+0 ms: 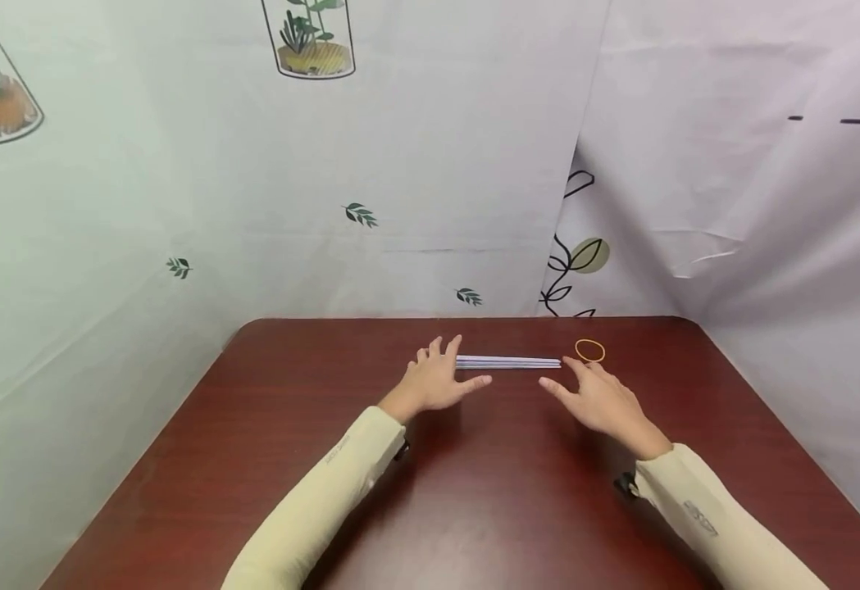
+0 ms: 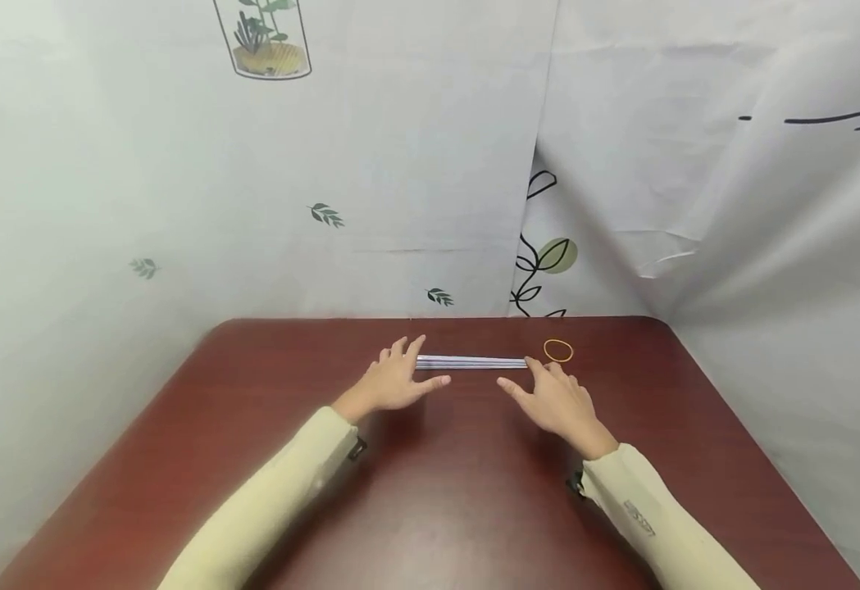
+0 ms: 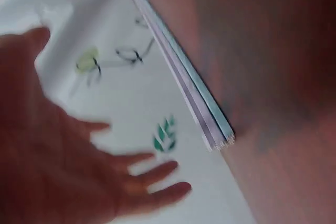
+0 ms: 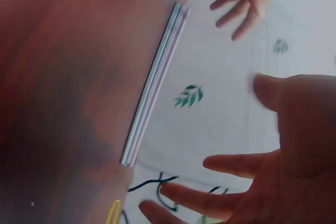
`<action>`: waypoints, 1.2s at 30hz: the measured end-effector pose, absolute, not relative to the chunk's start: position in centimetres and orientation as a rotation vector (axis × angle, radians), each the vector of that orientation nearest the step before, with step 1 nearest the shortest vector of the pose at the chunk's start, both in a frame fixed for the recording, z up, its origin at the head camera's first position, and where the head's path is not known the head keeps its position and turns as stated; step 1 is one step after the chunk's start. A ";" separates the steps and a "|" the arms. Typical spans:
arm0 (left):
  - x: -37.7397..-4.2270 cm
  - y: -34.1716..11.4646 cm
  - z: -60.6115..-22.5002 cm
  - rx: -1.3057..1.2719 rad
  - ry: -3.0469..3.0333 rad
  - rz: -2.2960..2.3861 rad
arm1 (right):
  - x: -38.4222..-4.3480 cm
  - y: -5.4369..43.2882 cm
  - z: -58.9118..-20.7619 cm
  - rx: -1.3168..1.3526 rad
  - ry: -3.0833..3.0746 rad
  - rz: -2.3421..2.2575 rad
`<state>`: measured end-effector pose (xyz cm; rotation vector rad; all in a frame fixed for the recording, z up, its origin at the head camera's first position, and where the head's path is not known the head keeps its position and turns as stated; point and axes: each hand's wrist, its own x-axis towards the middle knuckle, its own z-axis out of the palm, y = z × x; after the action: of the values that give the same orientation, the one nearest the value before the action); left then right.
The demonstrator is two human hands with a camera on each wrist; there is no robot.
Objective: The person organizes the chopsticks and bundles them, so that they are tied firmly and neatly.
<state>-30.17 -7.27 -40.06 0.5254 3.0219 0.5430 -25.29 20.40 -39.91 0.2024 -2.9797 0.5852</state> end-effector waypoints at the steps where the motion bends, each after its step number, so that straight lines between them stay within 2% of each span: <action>1: -30.9 -7.5 -40.1 0.546 2.988 0.564 | -25.9 20.6 -40.0 0.218 -2.983 0.627; 7: -34.7 -8.9 -41.3 0.569 2.884 0.751 | -29.9 21.7 -41.5 0.338 -2.944 0.868; 13: -36.4 -10.0 -42.7 0.463 2.824 0.874 | -32.6 21.4 -43.0 0.155 -2.908 1.024; 17: -37.0 -10.2 -43.0 0.392 2.860 0.876 | -33.5 20.9 -43.7 0.068 -2.845 1.140; 22: -37.8 -10.3 -43.1 0.421 2.890 0.887 | -34.3 21.0 -44.3 0.047 -2.815 1.180; 36: -38.5 -10.5 -43.8 0.394 2.914 0.917 | -35.7 23.2 -45.1 0.157 -2.739 1.290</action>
<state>-38.50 -10.47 -43.81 0.3944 2.9137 0.9172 -35.69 23.22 -45.13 0.1568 -2.7394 1.2902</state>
